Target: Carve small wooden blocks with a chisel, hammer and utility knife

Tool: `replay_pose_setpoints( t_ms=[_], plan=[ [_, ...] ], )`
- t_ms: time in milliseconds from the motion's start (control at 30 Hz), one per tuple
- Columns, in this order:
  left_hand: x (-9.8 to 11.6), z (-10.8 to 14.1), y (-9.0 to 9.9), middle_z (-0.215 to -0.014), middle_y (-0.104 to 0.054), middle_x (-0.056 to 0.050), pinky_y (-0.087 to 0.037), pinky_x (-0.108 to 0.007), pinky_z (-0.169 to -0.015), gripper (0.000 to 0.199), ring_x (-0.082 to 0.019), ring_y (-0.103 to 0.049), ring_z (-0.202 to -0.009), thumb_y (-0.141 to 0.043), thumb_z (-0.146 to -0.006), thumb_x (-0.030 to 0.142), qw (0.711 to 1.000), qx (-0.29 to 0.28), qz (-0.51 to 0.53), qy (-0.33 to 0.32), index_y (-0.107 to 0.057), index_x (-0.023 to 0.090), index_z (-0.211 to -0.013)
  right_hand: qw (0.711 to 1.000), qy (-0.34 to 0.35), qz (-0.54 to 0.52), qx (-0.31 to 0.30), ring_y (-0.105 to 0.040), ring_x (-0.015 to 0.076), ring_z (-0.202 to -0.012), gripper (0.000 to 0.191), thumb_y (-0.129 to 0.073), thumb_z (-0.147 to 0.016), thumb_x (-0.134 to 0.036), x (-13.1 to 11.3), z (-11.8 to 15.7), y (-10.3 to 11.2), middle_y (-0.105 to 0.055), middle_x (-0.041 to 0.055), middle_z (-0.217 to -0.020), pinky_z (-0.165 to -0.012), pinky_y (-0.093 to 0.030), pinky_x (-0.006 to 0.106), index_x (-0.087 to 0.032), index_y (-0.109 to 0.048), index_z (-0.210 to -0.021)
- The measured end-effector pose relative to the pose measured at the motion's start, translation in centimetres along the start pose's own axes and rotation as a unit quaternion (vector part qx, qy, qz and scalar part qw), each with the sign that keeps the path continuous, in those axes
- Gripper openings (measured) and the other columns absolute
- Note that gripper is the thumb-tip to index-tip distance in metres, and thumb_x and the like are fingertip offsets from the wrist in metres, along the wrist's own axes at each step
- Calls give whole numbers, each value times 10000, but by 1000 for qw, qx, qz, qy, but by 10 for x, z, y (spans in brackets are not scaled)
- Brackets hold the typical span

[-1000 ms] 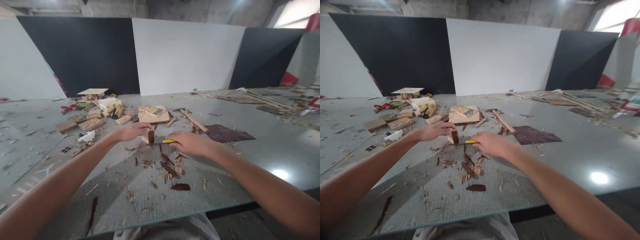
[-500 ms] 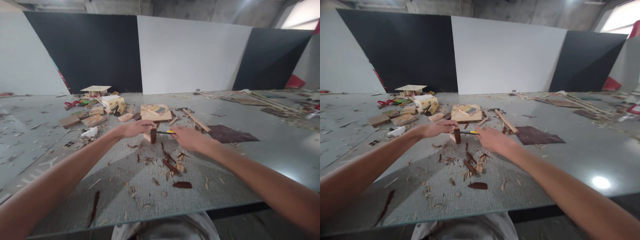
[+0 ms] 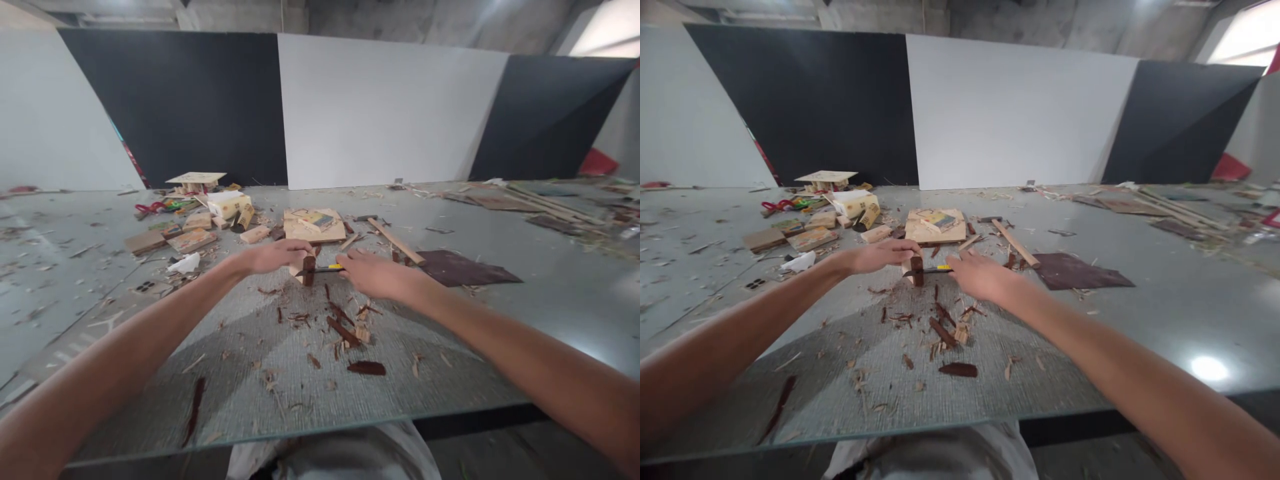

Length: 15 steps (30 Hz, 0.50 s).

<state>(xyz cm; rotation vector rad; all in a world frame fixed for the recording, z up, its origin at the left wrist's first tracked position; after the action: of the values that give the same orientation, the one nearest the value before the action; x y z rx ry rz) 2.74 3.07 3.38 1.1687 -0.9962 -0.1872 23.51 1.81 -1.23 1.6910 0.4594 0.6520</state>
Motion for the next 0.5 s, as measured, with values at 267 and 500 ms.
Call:
replay_pose_setpoints(
  t_ms=[267,500],
  plan=[
    [-4,-1,-1,-1217,-549,-110,-372,-319,-878,385,-240,-501,-1066,-352,-912,436,1000,5,0,7,-540,184,-1133,1000,-1,-19,-12,-588,302,-856,289,-396,-869,-240,0,-8,-9,-629,179,-953,-660,-440,432,-186,-603,-1064],
    [-10,-2,-1,-1269,-521,-102,-369,-297,-868,412,-233,-487,-1097,-338,-928,459,999,-7,17,26,-520,202,-1193,999,12,-24,-31,-593,310,-879,306,-418,-879,-277,-2,-3,-6,-617,197,-1044,-682,-448,432,-160,-604,-1093]
  ],
)
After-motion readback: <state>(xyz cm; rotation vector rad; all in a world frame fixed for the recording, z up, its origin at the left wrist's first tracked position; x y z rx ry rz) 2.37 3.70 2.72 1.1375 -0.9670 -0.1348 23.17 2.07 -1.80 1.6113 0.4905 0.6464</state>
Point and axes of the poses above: each hand's wrist, its own z-axis away from the middle knuckle, its own y-axis out of the back of the hand, x = y × z, the point moved 3 cm from there along -z, towards the middle knuckle
